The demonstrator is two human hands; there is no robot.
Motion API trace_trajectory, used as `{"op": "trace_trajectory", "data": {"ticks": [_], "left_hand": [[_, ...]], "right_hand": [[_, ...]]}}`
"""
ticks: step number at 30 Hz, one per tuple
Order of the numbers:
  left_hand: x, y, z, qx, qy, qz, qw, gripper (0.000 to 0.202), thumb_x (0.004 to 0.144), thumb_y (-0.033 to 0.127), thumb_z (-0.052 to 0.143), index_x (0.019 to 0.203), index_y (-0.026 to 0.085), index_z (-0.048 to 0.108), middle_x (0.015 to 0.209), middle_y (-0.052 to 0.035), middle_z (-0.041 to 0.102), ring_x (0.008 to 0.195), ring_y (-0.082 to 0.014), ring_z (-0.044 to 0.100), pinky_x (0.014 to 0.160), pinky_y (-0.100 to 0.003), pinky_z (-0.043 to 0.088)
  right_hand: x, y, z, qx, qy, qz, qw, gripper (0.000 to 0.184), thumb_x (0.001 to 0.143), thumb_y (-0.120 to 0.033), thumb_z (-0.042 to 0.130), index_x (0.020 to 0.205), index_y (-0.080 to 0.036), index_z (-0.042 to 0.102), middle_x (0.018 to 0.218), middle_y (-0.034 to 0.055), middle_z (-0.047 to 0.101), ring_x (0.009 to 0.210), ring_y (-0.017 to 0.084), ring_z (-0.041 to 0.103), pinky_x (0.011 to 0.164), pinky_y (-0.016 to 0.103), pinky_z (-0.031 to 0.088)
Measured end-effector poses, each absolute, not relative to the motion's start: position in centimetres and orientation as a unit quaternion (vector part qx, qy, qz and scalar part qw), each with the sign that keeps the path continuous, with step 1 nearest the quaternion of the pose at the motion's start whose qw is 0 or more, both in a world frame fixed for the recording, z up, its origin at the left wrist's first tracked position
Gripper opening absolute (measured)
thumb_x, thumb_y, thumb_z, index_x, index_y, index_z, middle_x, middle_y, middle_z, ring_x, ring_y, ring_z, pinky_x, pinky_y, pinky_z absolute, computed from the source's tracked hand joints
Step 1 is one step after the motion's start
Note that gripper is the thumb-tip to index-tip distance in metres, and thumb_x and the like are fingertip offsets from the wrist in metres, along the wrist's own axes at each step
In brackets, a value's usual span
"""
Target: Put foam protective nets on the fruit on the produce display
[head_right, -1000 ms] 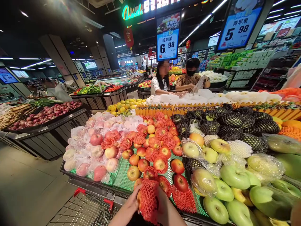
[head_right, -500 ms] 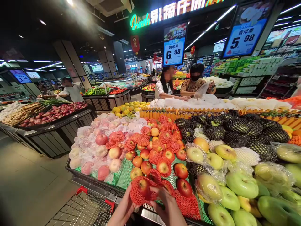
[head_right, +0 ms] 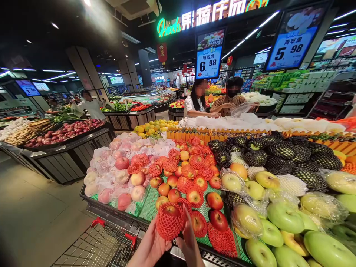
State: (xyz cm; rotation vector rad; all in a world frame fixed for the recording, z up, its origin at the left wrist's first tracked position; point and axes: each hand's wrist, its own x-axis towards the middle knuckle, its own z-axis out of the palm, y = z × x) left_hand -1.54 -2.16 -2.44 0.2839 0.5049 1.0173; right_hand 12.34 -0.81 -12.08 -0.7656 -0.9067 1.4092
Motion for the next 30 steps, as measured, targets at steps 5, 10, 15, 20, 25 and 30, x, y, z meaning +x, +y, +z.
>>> {"op": "trace_trajectory", "data": {"ticks": [5,10,15,20,25,30], "left_hand": [[-1.5,-2.6,-2.9,0.134,0.204,0.463,0.852,0.043,0.081,0.048,0.083,0.105,0.012,0.08,0.093,-0.0062,0.084,0.066,-0.0107,0.074,0.057,-0.018,0.056],[-2.2,-2.9,-2.1,0.137,0.21,0.455,0.855,0.048,0.084,0.05,0.08,0.111,0.01,0.079,0.111,-0.0129,0.082,0.088,-0.018,0.078,0.082,-0.024,0.059],[-2.7,-2.9,-3.6,0.161,0.252,0.45,0.841,0.054,0.075,0.053,0.086,0.109,0.011,0.08,0.106,-0.0123,0.082,0.093,-0.0219,0.078,0.09,-0.028,0.057],[-4.6,-0.6,-6.7,0.269,0.413,0.488,0.72,0.061,0.068,0.071,0.08,0.071,0.011,0.079,0.061,-0.0071,0.072,0.055,-0.0147,0.063,0.05,-0.024,0.047],[-4.9,1.7,-5.7,0.273,0.417,0.624,0.601,0.064,0.059,0.07,0.087,0.104,0.025,0.078,0.111,-0.0061,0.08,0.111,-0.024,0.069,0.096,-0.033,0.051],[-1.8,0.8,-3.9,0.359,0.405,0.552,0.634,0.07,0.072,0.064,0.082,0.128,0.024,0.071,0.142,-0.0125,0.067,0.14,-0.0357,0.052,0.122,-0.051,0.031]], "right_hand": [[12.0,-1.0,-9.6,-0.365,-0.436,0.592,0.571,0.081,0.063,-0.061,0.087,0.133,-0.026,0.065,0.141,0.0125,0.061,0.148,0.034,0.039,0.124,0.05,0.029],[11.4,-0.3,-9.8,-0.357,-0.426,0.607,0.568,0.081,0.062,-0.066,0.085,0.129,-0.024,0.068,0.139,0.0148,0.064,0.138,0.036,0.052,0.118,0.05,0.041],[11.7,0.5,-11.4,-0.451,-0.379,0.587,0.555,0.094,0.058,-0.076,0.079,0.132,-0.02,0.066,0.147,0.0174,0.057,0.143,0.04,0.046,0.119,0.054,0.039],[14.1,1.0,-10.1,-0.523,-0.386,0.553,0.522,0.093,0.069,-0.069,0.073,0.143,-0.015,0.056,0.153,0.0192,0.05,0.149,0.039,0.037,0.124,0.057,0.027],[14.0,0.9,-9.3,-0.48,-0.49,0.536,0.492,0.072,0.076,-0.056,0.069,0.137,-0.02,0.063,0.152,0.0126,0.053,0.15,0.033,0.036,0.126,0.05,0.027],[12.4,1.0,-11.5,-0.452,-0.534,0.506,0.505,0.07,0.077,-0.049,0.068,0.141,-0.021,0.059,0.145,0.0129,0.059,0.141,0.031,0.05,0.12,0.049,0.04]]}}
